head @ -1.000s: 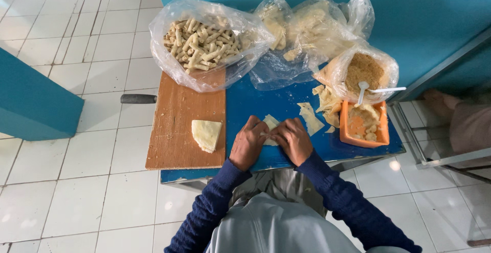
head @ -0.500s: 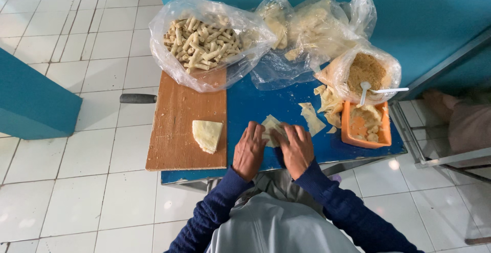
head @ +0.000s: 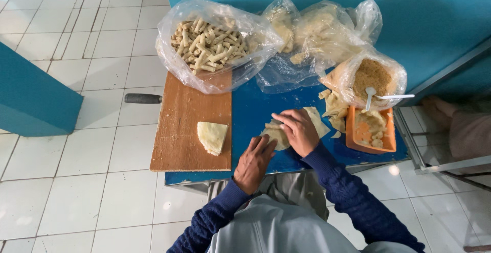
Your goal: The person folds triangular dough sheets into cone shapes one at a time on a blue table, pressing the seams closed and placing the finished cones into an orange container, occasionally spooning paste from a plastic bag onto the dough.
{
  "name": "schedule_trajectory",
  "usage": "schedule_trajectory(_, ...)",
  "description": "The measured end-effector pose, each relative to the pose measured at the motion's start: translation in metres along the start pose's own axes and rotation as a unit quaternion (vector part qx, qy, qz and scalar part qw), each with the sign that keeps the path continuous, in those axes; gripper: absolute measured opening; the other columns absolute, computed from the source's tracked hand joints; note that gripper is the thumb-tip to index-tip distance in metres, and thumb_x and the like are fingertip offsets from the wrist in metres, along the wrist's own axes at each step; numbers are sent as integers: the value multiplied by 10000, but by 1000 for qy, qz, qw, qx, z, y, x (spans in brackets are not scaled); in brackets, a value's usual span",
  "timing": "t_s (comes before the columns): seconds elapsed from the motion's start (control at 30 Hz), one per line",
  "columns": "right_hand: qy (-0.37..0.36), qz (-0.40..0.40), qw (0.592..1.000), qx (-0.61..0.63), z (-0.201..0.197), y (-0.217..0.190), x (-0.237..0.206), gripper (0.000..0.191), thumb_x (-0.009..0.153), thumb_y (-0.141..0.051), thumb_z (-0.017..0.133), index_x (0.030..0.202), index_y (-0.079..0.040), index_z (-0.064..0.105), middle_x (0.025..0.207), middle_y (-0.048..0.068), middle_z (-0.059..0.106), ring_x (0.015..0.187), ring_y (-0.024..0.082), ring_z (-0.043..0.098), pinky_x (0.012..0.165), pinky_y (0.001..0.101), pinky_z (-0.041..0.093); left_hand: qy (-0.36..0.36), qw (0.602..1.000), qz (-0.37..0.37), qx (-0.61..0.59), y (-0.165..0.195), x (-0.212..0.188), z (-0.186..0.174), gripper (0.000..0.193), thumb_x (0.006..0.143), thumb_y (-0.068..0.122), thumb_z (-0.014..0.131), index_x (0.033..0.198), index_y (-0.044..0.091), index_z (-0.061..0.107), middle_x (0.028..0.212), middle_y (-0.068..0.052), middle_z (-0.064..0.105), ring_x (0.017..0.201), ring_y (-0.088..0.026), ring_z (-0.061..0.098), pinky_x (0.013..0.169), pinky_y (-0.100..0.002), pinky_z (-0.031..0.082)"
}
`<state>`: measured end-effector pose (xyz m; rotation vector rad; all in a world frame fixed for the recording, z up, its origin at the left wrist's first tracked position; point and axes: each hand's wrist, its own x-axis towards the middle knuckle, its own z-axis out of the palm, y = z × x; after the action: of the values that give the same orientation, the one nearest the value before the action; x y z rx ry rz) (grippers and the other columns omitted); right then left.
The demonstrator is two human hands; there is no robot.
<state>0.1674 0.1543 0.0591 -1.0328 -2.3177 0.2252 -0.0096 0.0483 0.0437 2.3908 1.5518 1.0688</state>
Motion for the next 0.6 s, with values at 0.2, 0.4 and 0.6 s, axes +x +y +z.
schedule_trajectory(0.2,7,-32,999,-12,12,5,3,192,884,-94,723,1069,-140,746,1030,26,705,983,257,647,856,397,541,4,1000,-5,-14,-2,-1,5,383,914,144,680,1279,42,628,1280,-140,568,1184,-333,540,955,-424,501)
schedule_trajectory(0.4,-25,17,999,34,3,11,10,288,871,-82,741,1155,-134,732,973,30,721,929,242,657,812,376,547,6,999,-13,-32,0,0,3,383,914,145,680,1277,29,634,1275,-143,570,1177,-333,542,945,-428,502)
schedule_trajectory(0.6,19,70,989,129,-19,-7,11,368,863,-60,764,1216,-106,668,966,48,730,873,185,714,769,323,563,69,992,-25,-102,2,4,-11,319,927,52,642,1243,7,628,1276,-174,578,1156,-361,584,958,-425,503)
